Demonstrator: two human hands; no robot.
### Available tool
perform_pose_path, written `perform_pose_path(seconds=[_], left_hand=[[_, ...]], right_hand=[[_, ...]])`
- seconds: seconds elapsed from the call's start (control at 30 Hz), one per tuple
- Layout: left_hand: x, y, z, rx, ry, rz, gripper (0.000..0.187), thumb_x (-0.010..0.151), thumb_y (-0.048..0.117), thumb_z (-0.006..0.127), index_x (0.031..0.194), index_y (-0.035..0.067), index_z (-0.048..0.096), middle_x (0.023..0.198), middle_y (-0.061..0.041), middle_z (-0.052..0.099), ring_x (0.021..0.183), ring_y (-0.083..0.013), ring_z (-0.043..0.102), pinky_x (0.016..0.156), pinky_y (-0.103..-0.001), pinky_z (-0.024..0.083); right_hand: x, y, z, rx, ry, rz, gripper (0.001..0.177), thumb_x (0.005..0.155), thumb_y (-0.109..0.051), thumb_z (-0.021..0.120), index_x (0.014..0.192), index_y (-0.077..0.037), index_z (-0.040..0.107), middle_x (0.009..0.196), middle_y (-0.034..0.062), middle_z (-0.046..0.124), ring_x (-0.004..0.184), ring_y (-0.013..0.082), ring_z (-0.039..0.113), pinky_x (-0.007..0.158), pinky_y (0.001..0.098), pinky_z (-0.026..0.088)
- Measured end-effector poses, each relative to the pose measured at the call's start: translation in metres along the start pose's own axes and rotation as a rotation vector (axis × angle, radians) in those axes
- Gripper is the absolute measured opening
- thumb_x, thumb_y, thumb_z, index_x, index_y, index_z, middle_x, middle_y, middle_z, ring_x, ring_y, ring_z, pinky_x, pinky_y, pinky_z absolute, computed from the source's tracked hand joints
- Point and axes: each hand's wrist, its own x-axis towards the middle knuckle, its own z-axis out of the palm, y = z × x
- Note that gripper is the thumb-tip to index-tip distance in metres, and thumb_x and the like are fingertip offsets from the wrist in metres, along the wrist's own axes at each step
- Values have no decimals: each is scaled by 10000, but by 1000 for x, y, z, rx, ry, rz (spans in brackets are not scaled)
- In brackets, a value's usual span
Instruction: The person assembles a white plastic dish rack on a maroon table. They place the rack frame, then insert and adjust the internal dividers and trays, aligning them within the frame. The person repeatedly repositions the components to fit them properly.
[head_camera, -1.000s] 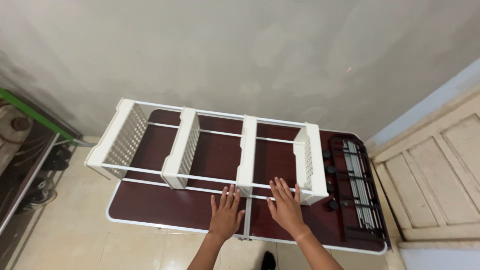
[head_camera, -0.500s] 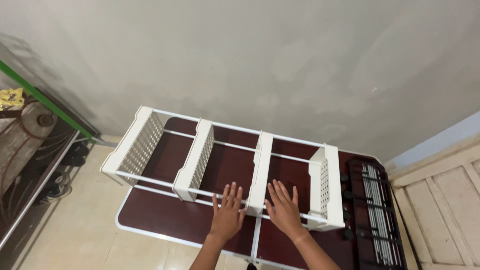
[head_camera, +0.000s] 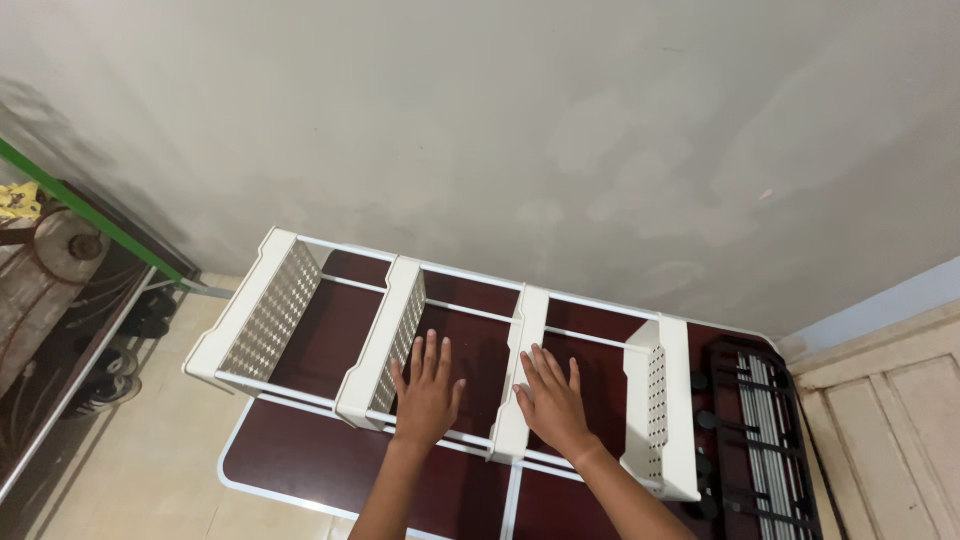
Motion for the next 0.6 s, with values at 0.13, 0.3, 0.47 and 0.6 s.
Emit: perform_pose_path(seconds=[0.13,0.3,0.47,0.6], left_hand=[[15,-18,-5,15,-5,-5,782,937,385,608,1574,113,246,1676,-134,163,1540,-330,149,1177,-690,113],[34,-47,-4,39,10,9,821,919,392,634,1584,107,244,1669,-163,156,1545,-369,140,1185,-697,131],[52,-75,-8,115,-177,-24,876,920,468,643,1591,134,189,1678,-174,93,1548,-389,109,1189,-698,131],[63,-96,2,186,-289,-50,913,927,509,643,1611,167,144,1679,-154,83,1533,-398,167,1169,-709,205]], right_hand=[[13,-5,5,5,-35,63,610,1002,-416,539,1514,-104,430,1607,149,349,1496,311,304,1178,661,158],[27,-17,4,77,-143,256,692,989,-482,564,1565,-162,352,1674,170,200,1490,372,304,1143,730,234],[35,-40,-8,199,-287,496,813,963,-450,614,1608,-199,186,1688,185,0,1238,360,606,1117,707,315],[38,-50,-8,306,-182,561,836,898,-156,644,1608,-207,206,1702,197,-2,1047,365,716,831,420,676]])
